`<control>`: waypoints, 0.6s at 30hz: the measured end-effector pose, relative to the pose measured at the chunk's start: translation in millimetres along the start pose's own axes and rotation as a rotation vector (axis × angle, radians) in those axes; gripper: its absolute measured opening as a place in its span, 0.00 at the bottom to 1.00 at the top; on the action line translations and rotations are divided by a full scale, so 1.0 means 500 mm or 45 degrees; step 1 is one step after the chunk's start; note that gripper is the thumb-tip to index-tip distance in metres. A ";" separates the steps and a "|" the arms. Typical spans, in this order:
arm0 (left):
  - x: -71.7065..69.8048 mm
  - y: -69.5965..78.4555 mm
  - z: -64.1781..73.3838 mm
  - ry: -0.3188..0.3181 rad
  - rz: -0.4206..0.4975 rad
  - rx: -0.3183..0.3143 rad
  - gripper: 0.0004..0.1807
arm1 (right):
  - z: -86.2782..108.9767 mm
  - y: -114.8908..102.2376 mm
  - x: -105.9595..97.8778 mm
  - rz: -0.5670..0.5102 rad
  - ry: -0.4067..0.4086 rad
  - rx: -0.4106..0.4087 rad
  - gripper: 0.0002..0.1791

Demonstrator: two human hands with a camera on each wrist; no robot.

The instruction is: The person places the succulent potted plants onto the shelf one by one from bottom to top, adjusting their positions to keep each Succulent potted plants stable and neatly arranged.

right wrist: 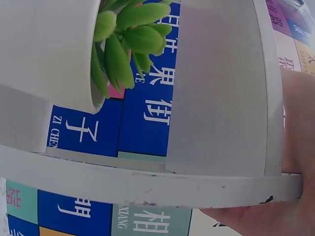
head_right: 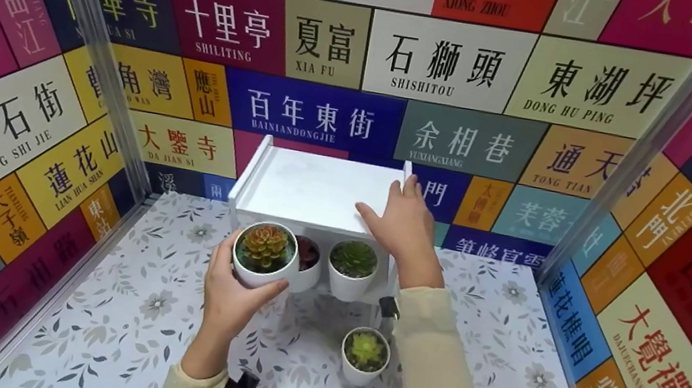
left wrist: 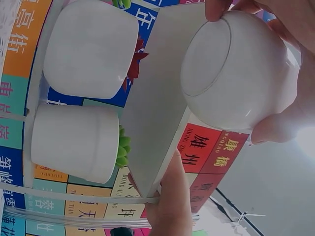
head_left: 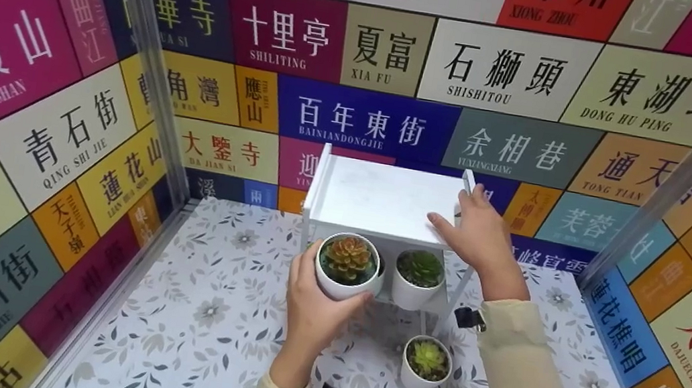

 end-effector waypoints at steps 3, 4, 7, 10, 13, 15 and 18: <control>-0.001 0.002 -0.005 -0.003 0.019 -0.001 0.59 | 0.000 -0.002 0.002 0.032 -0.015 -0.006 0.58; -0.001 0.003 -0.006 -0.004 0.026 -0.002 0.59 | 0.000 -0.002 0.003 0.040 -0.018 -0.006 0.58; 0.000 0.004 -0.010 -0.005 0.038 -0.005 0.59 | 0.001 0.000 0.005 0.052 -0.033 0.007 0.59; 0.001 0.008 -0.016 -0.006 0.033 -0.007 0.59 | 0.001 0.000 0.005 0.068 -0.044 0.007 0.59; 0.005 0.014 -0.024 -0.013 0.027 -0.010 0.58 | 0.001 -0.004 0.003 0.099 -0.053 -0.005 0.56; 0.006 0.018 -0.029 -0.017 0.031 -0.017 0.58 | 0.002 -0.005 0.003 0.115 -0.063 -0.011 0.54; 0.005 0.020 -0.034 -0.016 0.040 -0.032 0.57 | 0.002 -0.005 0.006 0.125 -0.077 -0.017 0.54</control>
Point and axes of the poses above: each hand's wrist, its own z-axis away from the middle knuckle, its own x-axis out of the palm, y = z × x, the point moved 9 cm from there along -z, towards the middle knuckle, and after that the axes turned 13 degrees about -z, right-handed, at the moved point
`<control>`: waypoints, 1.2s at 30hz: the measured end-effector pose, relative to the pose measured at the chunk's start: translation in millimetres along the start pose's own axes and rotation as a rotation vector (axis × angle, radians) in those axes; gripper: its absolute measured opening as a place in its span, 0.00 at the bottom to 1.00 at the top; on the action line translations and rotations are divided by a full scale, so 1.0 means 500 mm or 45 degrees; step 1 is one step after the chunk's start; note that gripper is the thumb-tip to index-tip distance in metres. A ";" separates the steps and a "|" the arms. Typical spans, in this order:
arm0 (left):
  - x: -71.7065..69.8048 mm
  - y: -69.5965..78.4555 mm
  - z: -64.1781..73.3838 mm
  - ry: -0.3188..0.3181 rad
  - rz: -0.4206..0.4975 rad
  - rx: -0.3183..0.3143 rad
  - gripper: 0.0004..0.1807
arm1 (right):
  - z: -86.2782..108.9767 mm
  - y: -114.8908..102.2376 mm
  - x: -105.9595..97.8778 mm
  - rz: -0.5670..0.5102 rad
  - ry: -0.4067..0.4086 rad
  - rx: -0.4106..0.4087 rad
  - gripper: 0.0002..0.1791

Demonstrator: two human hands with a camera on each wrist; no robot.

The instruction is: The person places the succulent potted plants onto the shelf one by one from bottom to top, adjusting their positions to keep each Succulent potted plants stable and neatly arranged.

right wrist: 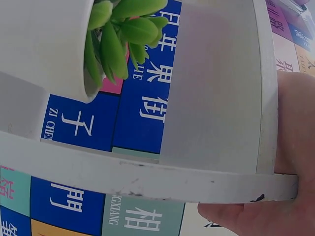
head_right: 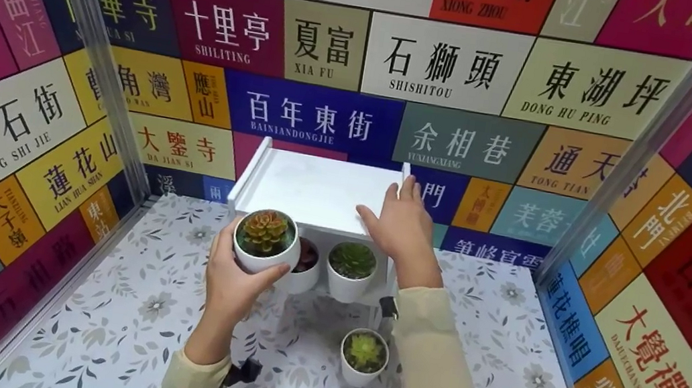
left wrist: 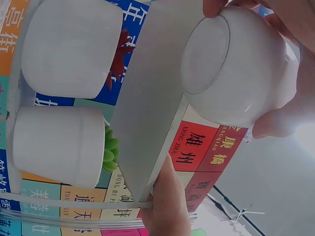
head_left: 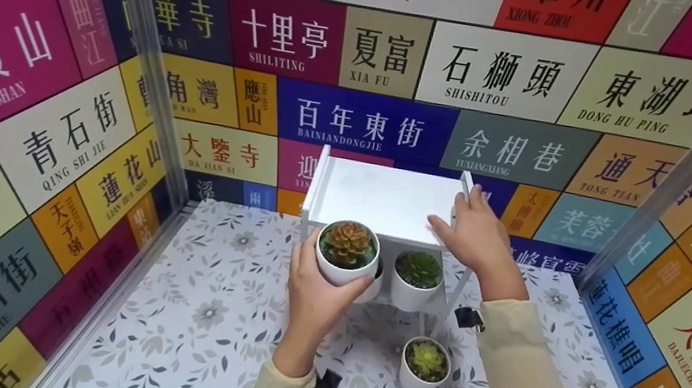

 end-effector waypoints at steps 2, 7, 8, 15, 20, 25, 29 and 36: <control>-0.001 0.002 -0.002 0.004 0.006 -0.008 0.57 | -0.001 -0.001 0.002 -0.002 -0.006 -0.007 0.54; -0.005 0.014 -0.011 0.031 -0.007 0.013 0.59 | 0.000 0.000 0.000 -0.018 0.000 -0.013 0.53; -0.007 0.017 -0.013 0.041 -0.011 0.019 0.60 | 0.000 0.001 -0.001 -0.020 0.000 -0.014 0.52; -0.023 0.030 -0.022 0.121 -0.034 0.067 0.61 | 0.002 -0.004 -0.003 -0.028 0.023 -0.038 0.49; -0.026 0.038 -0.030 0.130 -0.030 0.073 0.60 | 0.004 -0.006 -0.004 -0.040 0.034 -0.053 0.48; -0.026 0.045 -0.041 0.135 -0.037 0.075 0.59 | 0.002 -0.002 -0.003 -0.045 0.042 -0.049 0.47; -0.023 0.050 -0.051 0.126 -0.054 0.084 0.59 | -0.001 -0.001 -0.003 -0.049 0.049 -0.054 0.46; -0.019 0.055 -0.066 0.128 -0.084 0.084 0.61 | -0.001 0.000 -0.006 -0.074 0.055 -0.041 0.46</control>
Point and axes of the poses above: each hand's wrist, its own z-axis away from the middle knuckle, its own x-axis out of the palm, y = z × x, the point moved 9 cm from there along -z, towards the middle knuckle, and after that the axes turned 13 degrees about -z, right-handed, at the moved point
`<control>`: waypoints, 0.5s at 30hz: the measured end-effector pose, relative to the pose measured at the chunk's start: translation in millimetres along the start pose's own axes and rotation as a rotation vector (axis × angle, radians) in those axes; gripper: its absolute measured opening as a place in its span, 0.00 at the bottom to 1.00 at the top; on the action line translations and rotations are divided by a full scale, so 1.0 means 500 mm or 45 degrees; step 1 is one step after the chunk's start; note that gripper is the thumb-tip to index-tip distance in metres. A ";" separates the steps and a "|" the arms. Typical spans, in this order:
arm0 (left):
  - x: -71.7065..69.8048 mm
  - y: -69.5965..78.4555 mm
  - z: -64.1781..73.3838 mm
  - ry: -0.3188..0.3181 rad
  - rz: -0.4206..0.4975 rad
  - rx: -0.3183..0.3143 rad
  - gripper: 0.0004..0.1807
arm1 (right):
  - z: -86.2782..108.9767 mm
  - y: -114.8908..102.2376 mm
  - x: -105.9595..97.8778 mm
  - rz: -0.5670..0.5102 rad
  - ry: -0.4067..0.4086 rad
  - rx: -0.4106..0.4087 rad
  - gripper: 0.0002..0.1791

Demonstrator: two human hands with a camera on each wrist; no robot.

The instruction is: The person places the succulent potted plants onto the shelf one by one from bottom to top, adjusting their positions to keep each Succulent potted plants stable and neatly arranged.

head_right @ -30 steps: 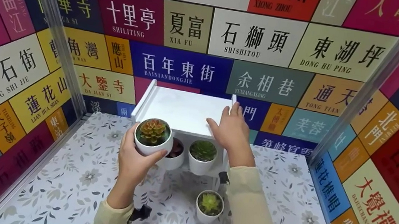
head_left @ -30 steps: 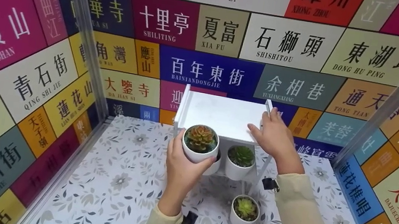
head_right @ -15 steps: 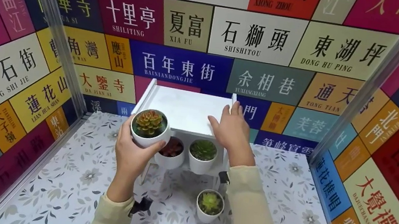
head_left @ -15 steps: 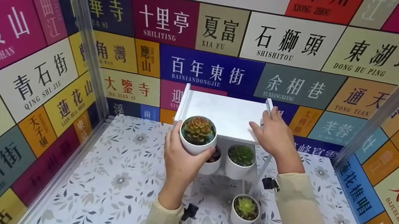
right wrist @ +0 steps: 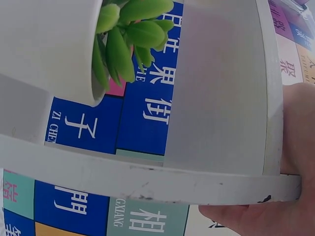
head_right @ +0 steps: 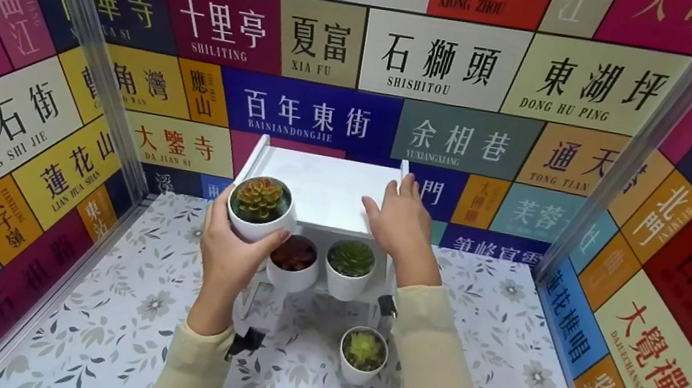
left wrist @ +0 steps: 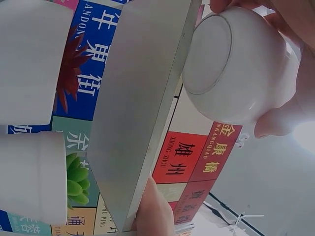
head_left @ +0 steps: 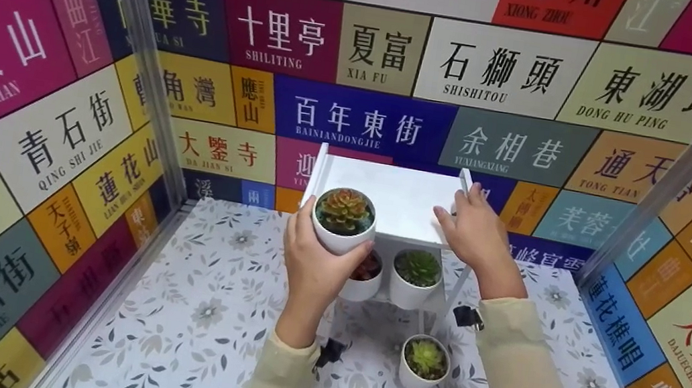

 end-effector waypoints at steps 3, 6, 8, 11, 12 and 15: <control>0.003 -0.002 -0.005 -0.002 0.015 -0.010 0.61 | -0.001 0.001 -0.001 0.004 0.005 0.009 0.46; 0.006 -0.004 -0.009 -0.001 0.035 -0.014 0.61 | -0.001 0.002 0.000 0.013 0.006 0.018 0.46; 0.005 -0.004 -0.012 0.014 0.042 -0.007 0.62 | -0.001 0.000 -0.001 0.010 0.007 0.018 0.46; 0.003 -0.003 -0.017 0.038 0.032 0.001 0.62 | -0.002 -0.002 -0.002 0.010 0.016 0.011 0.46; 0.003 -0.003 -0.019 0.043 0.027 0.000 0.62 | -0.002 -0.002 -0.002 0.007 0.016 0.013 0.46; 0.003 -0.005 -0.023 0.048 0.021 -0.009 0.61 | -0.002 -0.002 -0.001 -0.002 0.010 0.024 0.47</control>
Point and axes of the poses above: each hand's wrist, its own z-axis away from the middle knuckle, its own x-axis out of the palm, y = z × x, the point moved 9 cm from there along -z, towards the middle knuckle, and after that the axes turned 13 degrees about -z, right-handed, at the moved point
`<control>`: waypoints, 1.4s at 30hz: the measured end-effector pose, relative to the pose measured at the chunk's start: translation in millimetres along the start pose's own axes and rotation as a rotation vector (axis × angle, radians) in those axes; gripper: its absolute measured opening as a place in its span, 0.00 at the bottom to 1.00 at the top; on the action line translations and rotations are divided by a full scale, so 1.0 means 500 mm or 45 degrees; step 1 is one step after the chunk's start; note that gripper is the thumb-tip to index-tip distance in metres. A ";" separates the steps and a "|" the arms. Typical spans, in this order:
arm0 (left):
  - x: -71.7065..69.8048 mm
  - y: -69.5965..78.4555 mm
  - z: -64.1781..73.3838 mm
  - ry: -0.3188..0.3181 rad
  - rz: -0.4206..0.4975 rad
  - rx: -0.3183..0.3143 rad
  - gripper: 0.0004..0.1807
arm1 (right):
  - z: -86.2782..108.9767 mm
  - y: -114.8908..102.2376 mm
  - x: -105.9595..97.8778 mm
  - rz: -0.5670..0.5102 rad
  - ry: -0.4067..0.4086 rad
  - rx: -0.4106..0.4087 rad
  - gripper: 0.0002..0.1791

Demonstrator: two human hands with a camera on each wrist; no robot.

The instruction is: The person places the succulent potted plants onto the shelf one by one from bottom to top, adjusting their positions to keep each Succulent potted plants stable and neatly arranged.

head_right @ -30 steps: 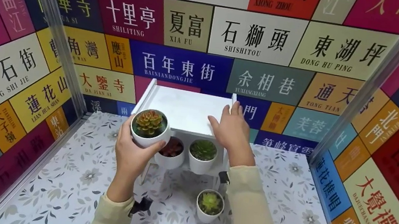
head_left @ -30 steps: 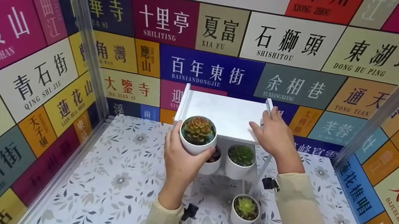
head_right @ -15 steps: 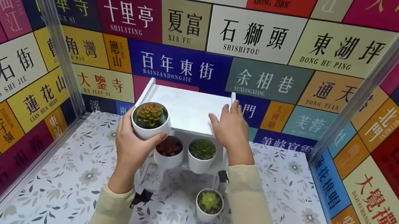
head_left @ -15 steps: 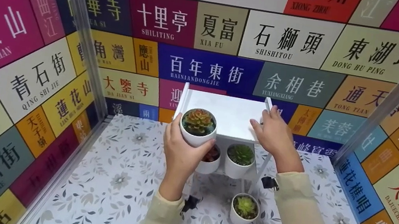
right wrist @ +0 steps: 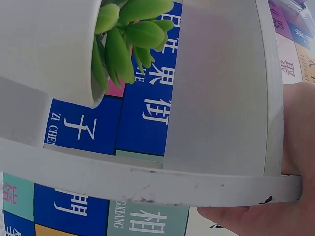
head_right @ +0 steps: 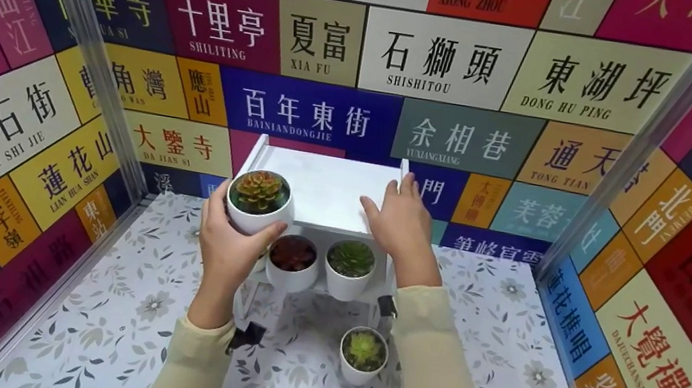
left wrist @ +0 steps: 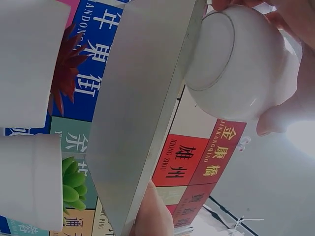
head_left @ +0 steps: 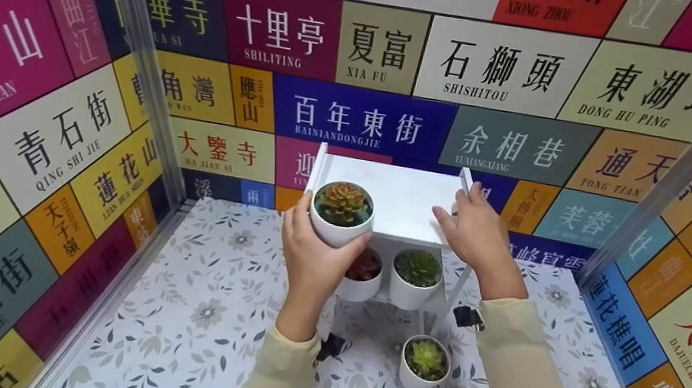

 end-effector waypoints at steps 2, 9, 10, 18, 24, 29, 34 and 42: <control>0.000 0.000 -0.001 0.000 0.003 -0.012 0.60 | 0.000 0.002 0.001 -0.005 -0.008 0.008 0.47; -0.001 0.002 0.001 0.023 0.001 -0.030 0.58 | 0.000 0.004 0.000 -0.018 0.001 0.015 0.48; -0.001 0.001 0.000 0.028 -0.003 -0.031 0.58 | 0.000 0.004 0.000 -0.022 0.003 0.017 0.48; -0.001 -0.011 -0.001 0.104 0.010 -0.019 0.57 | 0.000 0.006 0.003 -0.034 0.010 0.041 0.48; 0.002 -0.011 0.002 0.117 0.000 -0.020 0.58 | 0.003 0.005 -0.001 -0.051 0.024 0.041 0.50; 0.003 -0.004 0.007 0.143 -0.016 -0.002 0.60 | 0.005 0.004 -0.003 -0.053 0.023 0.035 0.50; 0.002 0.001 0.011 0.180 -0.037 0.031 0.60 | 0.004 0.001 -0.003 -0.050 0.028 0.033 0.49; 0.009 0.007 0.010 0.179 -0.097 0.072 0.44 | 0.004 0.004 -0.002 -0.070 0.029 0.052 0.49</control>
Point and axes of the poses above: each hand's wrist, its own z-axis away from the middle knuckle, its own x-axis out of the palm, y = z × x, the point moved 9 cm from there along -z, towards the middle knuckle, and after that the axes turned 13 degrees about -z, right-handed, at the moved point
